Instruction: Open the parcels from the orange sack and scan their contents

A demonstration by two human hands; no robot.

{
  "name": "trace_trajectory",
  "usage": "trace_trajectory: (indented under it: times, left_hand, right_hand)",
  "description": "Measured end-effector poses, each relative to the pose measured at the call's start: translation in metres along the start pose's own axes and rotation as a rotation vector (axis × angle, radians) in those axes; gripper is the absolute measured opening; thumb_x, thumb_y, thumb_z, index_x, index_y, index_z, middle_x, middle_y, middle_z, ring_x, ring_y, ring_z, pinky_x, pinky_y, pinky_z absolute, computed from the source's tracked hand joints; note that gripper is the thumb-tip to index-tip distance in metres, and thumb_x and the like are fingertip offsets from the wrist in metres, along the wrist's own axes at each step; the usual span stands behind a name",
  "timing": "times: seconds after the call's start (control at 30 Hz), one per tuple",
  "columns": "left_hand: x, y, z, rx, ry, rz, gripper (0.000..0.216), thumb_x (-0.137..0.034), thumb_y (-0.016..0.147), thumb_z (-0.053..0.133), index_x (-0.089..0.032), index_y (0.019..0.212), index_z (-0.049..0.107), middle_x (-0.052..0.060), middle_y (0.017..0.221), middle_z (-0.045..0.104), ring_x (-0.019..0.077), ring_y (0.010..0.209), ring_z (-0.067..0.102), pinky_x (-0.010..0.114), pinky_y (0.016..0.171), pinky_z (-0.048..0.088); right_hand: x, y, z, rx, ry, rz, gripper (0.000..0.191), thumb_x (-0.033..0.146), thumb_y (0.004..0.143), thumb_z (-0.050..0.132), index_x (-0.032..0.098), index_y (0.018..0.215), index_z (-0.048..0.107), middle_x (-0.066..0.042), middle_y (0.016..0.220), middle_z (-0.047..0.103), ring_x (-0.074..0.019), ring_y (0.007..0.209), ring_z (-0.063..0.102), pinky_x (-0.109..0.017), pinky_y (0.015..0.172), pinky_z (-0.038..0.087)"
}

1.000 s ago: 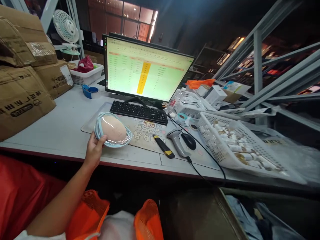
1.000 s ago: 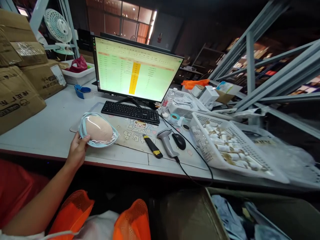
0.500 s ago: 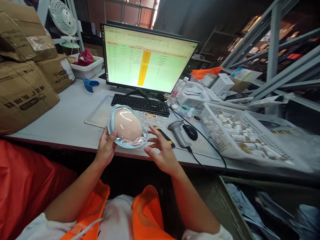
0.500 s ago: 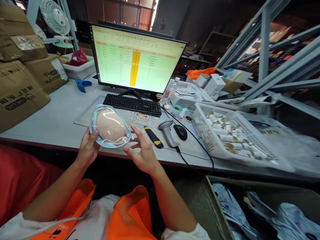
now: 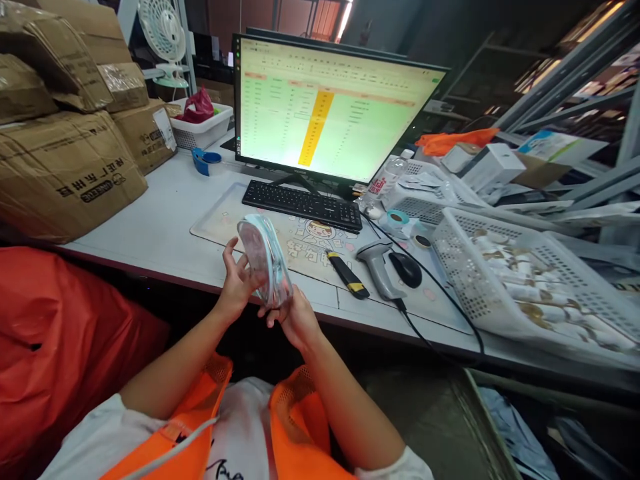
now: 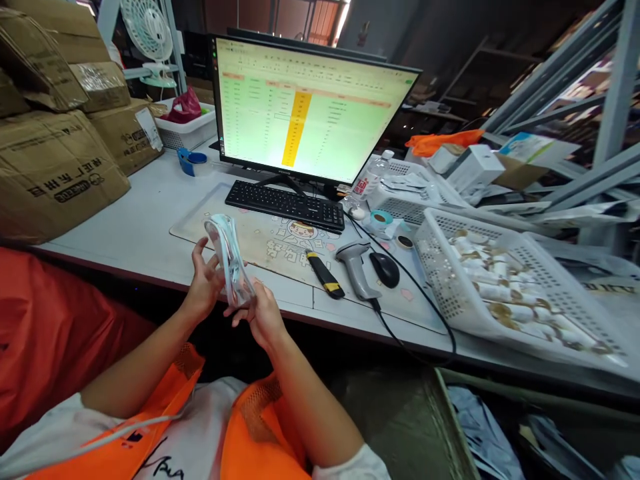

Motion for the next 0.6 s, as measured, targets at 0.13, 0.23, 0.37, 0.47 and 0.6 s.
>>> trace_trajectory:
  times: [0.13, 0.23, 0.37, 0.47, 0.6]
  left_hand:
    - [0.009, 0.006, -0.002, -0.157, -0.048, -0.047, 0.086, -0.045, 0.068, 0.091, -0.026, 0.136, 0.042, 0.010, 0.124, 0.068, 0.0237, 0.108, 0.069, 0.035, 0.093, 0.055]
    - [0.011, 0.005, -0.006, -0.183, 0.024, -0.019, 0.066, -0.045, 0.072, 0.089, -0.019, 0.121, 0.055, 0.012, 0.121, 0.070, 0.0242, 0.110, 0.068, 0.032, 0.092, 0.055]
    - [0.012, 0.001, -0.011, -0.195, 0.096, -0.006, 0.063, -0.045, 0.075, 0.088, -0.019, 0.123, 0.056, 0.011, 0.121, 0.070, 0.0239, 0.110, 0.067, 0.031, 0.091, 0.054]
    - [0.009, -0.001, -0.012, -0.191, 0.153, 0.024, 0.059, -0.044, 0.078, 0.085, -0.018, 0.123, 0.057, 0.011, 0.120, 0.070, 0.0229, 0.109, 0.068, 0.031, 0.092, 0.053]
    - [0.008, -0.002, -0.012, -0.175, 0.197, 0.031, 0.059, -0.043, 0.078, 0.086, -0.018, 0.123, 0.057, 0.011, 0.118, 0.070, 0.0236, 0.107, 0.068, 0.032, 0.092, 0.054]
  right_hand:
    - [0.047, -0.018, -0.027, -0.195, -0.457, -0.313, 0.037, 0.054, 0.091, 0.065, 0.018, 0.099, 0.070, -0.004, 0.079, 0.071, -0.0153, 0.059, 0.064, -0.028, 0.052, 0.056]
    - [0.100, -0.048, -0.029, -0.330, -0.714, -0.694, 0.024, 0.037, 0.094, 0.066, 0.021, 0.113, 0.070, -0.007, 0.102, 0.073, -0.0168, 0.080, 0.069, -0.031, 0.068, 0.060]
    - [0.122, -0.066, 0.005, -0.146, -1.033, -0.914, 0.026, 0.023, 0.096, 0.062, 0.024, 0.121, 0.070, -0.008, 0.111, 0.072, -0.0152, 0.081, 0.069, -0.031, 0.070, 0.062]
    - [0.124, -0.070, 0.017, -0.115, -1.147, -1.015, 0.027, 0.018, 0.098, 0.059, 0.023, 0.123, 0.069, -0.009, 0.109, 0.073, -0.0158, 0.083, 0.071, -0.031, 0.073, 0.063]
    - [0.126, -0.070, 0.021, -0.153, -1.234, -1.123, 0.021, 0.016, 0.097, 0.059, 0.023, 0.111, 0.072, -0.009, 0.103, 0.073, -0.0200, 0.092, 0.071, -0.035, 0.081, 0.062]
Point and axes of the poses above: each hand's wrist, its own y-axis towards the middle knuckle, its own z-axis out of the palm, x = y × z, the point moved 9 cm from there along y, towards the middle knuckle
